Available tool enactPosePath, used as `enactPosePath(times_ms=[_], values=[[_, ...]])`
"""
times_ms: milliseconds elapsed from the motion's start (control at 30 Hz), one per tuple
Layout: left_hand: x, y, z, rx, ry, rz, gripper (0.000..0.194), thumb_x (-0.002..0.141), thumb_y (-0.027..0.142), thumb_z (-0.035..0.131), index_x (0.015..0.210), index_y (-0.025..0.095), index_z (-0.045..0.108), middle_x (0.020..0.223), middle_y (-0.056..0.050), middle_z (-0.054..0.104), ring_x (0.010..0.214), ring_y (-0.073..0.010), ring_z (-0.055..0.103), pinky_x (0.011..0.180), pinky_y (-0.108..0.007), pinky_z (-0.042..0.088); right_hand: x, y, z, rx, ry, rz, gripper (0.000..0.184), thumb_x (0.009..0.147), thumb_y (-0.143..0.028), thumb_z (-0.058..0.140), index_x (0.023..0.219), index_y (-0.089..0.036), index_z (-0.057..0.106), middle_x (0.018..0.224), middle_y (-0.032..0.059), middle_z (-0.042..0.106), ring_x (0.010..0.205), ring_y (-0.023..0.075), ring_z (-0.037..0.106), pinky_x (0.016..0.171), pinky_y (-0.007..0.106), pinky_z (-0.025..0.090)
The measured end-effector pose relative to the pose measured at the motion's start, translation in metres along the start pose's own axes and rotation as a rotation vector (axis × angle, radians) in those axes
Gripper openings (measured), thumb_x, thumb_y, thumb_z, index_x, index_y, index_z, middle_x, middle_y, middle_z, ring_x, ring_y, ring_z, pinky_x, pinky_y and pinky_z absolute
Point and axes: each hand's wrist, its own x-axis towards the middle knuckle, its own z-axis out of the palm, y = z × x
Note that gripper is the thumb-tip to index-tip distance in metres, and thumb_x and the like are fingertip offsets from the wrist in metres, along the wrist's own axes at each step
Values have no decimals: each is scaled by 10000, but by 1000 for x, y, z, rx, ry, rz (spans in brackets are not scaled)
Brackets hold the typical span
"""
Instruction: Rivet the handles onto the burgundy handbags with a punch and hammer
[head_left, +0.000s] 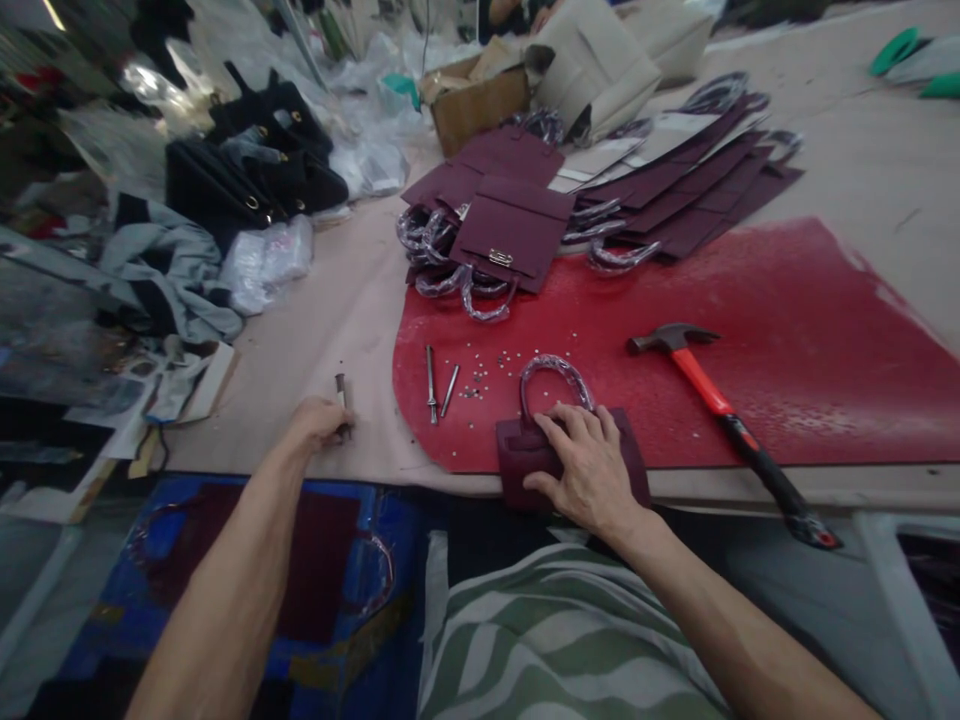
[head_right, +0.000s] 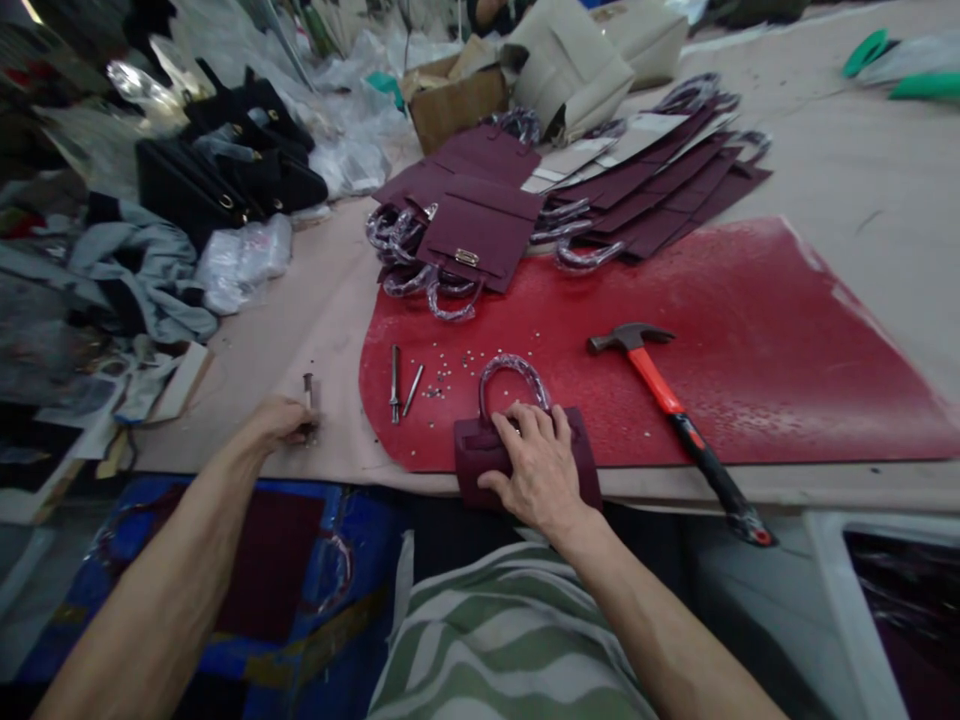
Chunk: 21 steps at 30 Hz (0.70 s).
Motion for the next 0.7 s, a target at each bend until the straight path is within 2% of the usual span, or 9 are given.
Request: enactPosePath(times_ms=[100, 200, 267, 367, 467, 533, 700], values=[[-33, 6, 5, -254, -77, 61, 213, 716, 254, 728, 704, 161, 537, 659, -49, 666, 597, -184, 672, 544, -281, 565, -3, 0, 0, 5, -2, 10, 683, 805, -532, 725, 1363, -182, 545, 1347, 138, 541, 1267, 343, 437, 1175, 546, 156], [-75, 16, 17, -646, -209, 193, 187, 741, 271, 704, 790, 166, 557, 779, -82, 711, 670, -210, 713, 614, -337, 608, -3, 0, 0, 19, -21, -1, 649, 810, -524, 714, 1352, -204, 559, 1346, 128, 545, 1270, 345, 436, 1174, 545, 162], [-102, 24, 32, -822, -280, 249, 199, 709, 242, 717, 833, 172, 578, 804, -77, 717, 676, -201, 714, 625, -323, 610, -3, 0, 0, 23, -29, 5, 622, 812, -513, 708, 1342, -218, 569, 1347, 122, 548, 1271, 347, 436, 1175, 545, 158], [-127, 37, 62, -979, -300, 222, 215, 658, 168, 688, 807, 201, 536, 777, -23, 698, 639, -145, 685, 583, -240, 574, -3, 0, 0, 24, -32, 14, 620, 813, -512, 704, 1339, -212, 571, 1349, 123, 546, 1272, 344, 433, 1183, 542, 137], [-132, 47, 88, -1023, -219, 174, 251, 621, 153, 645, 797, 208, 475, 740, 19, 667, 590, -112, 652, 520, -190, 526, -3, 1, 1, 30, -33, -3, 647, 810, -518, 706, 1352, -196, 561, 1347, 126, 544, 1276, 343, 430, 1187, 541, 136], [-126, 49, 97, -956, -169, 151, 268, 592, 164, 625, 807, 201, 469, 705, 29, 647, 529, -105, 618, 453, -173, 476, -3, 2, 2, 37, -20, -7, 638, 813, -510, 701, 1351, -196, 562, 1337, 126, 551, 1270, 344, 438, 1181, 546, 151], [-116, 49, 91, -674, -71, 199, 186, 641, 213, 605, 794, 189, 502, 672, 11, 634, 493, -107, 578, 430, -185, 427, -2, 5, 6, 75, 21, -9, 604, 805, -483, 712, 1327, -211, 578, 1323, 121, 572, 1260, 348, 454, 1161, 567, 186]])
